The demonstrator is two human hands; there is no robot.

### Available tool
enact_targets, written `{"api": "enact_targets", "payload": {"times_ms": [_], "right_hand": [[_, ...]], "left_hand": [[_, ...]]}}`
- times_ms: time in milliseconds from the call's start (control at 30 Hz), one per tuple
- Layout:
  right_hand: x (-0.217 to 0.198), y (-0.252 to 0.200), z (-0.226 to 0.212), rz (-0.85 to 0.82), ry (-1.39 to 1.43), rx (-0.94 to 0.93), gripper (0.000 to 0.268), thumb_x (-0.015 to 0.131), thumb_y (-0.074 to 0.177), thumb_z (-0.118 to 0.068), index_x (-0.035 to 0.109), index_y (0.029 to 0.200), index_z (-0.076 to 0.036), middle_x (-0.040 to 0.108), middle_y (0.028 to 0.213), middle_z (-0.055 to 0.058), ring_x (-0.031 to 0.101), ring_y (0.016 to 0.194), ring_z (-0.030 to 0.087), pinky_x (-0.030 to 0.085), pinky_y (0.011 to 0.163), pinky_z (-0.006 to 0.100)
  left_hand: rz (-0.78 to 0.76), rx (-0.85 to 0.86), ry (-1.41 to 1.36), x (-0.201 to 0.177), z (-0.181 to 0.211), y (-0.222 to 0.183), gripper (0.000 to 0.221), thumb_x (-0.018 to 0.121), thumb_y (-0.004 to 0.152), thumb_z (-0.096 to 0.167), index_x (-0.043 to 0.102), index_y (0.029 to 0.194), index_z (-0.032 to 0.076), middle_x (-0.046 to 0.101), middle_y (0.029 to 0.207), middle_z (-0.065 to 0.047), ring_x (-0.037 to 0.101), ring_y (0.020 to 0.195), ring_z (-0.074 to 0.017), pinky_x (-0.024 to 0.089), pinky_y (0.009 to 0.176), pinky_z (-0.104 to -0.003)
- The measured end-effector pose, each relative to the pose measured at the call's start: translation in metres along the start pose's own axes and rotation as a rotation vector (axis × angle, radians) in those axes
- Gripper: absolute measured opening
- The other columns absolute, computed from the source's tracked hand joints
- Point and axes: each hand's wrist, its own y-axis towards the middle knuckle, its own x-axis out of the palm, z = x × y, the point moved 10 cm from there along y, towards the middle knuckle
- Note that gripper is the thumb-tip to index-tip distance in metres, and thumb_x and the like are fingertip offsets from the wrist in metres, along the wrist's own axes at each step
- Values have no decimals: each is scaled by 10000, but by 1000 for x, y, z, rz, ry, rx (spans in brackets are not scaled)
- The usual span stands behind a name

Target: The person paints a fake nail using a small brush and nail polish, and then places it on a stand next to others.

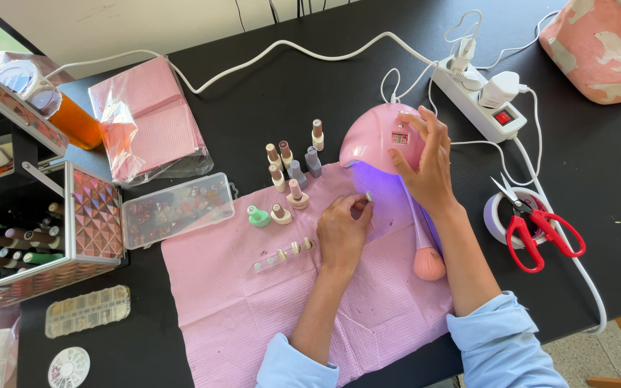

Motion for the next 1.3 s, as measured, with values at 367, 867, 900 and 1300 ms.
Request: {"api": "enact_targets", "payload": {"times_ms": [367,867,900,1300], "right_hand": [[-20,2,-33,-30,72,-48,720,667,963,-273,289,1519,-16,573,1419,155,423,1394,353,286,1142,469],[71,-61,-98,-444,72,-52,443,680,805,-43,591,1233,-117,672,896,55,674,908,260,556,846,395],[73,-65,-101,-456,51,-74,415,662,805,-34,607,1211,-101,665,900,81,665,924,299,536,858,427],[96,-76,-93,-572,-203,-172,460,654,822,-141,624,1280,-164,613,1011,67,597,1047,298,500,864,436]], "left_hand": [[-29,74,-437,-21,44,-18,131,733,857,77,746,980,36,631,752,-98,698,550,-190,545,490,-251],[269,67,28,-216,-38,-69,191,836,802,267,782,976,209,725,829,37,724,736,-132,571,624,-274],[253,74,4,-216,-48,-67,190,845,796,270,787,964,204,725,822,17,715,755,-156,567,633,-276],[43,116,206,-194,-67,-63,111,784,824,314,780,933,301,703,846,83,651,906,-140,501,838,-310]]}}
